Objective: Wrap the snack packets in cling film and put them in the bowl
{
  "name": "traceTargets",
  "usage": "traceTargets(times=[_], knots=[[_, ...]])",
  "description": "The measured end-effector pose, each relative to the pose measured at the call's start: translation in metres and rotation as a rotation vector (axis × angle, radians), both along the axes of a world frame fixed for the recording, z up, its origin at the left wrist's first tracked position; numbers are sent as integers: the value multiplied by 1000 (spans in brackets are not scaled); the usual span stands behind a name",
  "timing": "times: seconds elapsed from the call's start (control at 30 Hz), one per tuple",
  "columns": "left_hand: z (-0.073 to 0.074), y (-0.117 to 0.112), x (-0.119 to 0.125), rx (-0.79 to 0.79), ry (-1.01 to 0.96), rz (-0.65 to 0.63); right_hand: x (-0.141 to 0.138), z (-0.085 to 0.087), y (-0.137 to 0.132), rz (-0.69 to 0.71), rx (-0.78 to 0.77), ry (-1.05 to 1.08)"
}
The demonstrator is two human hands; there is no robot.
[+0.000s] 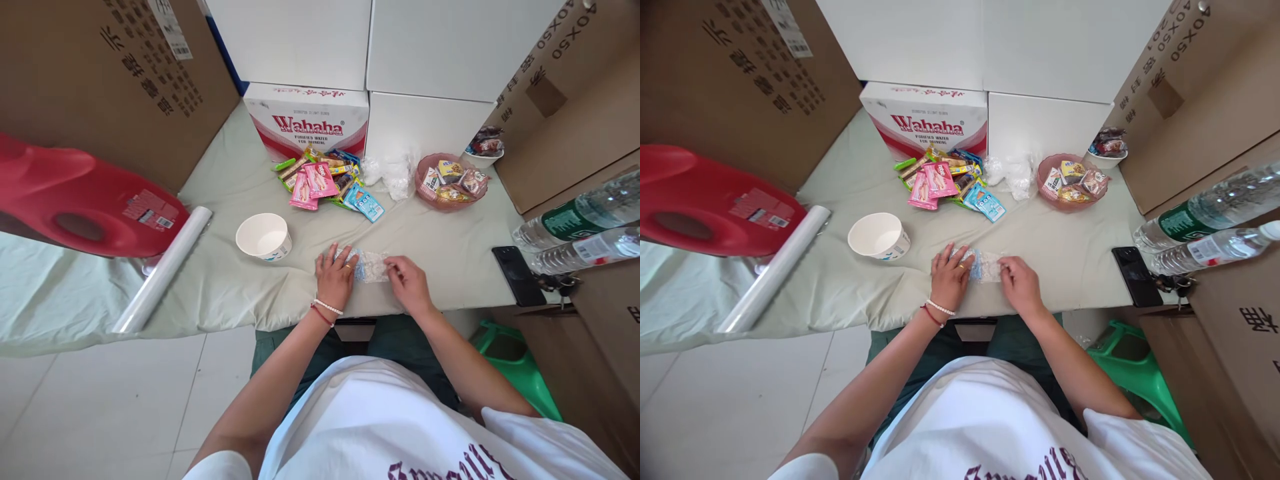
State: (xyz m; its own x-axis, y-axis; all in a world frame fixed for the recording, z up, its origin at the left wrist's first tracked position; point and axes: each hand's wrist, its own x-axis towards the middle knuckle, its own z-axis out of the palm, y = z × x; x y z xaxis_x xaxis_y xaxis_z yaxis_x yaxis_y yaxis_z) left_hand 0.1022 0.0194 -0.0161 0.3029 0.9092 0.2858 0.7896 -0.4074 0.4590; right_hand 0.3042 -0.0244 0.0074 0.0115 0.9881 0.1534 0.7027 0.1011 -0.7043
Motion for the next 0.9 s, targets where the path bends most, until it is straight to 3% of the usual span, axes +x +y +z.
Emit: traceTargets(times=[0.07,0.1,0.17,0.27,0.4,0.53,0.73,0.9], knots=[[-1,1,1,15,-49,119,8,0,9,-191,12,-151],[-1,2,1,18,-67,208,10,0,13,-223,-5,-221],[1,4,2,-2,-75,363,9,-2,21,-192,-73,-296],[7,5,5,-17,-39,415,-10,3,27,-68,-171,-232],[22,-1,15,6,65,290,-43,22,29,26,-197,-21],[34,-14,21,94,122,190,-53,31,27,-39,-134,187],[28,-41,25,151,122,-30,-41,4,19,-88,-293,580],[17,-51,27,155,71,-276,-32,-19,6,-166,-201,466]])
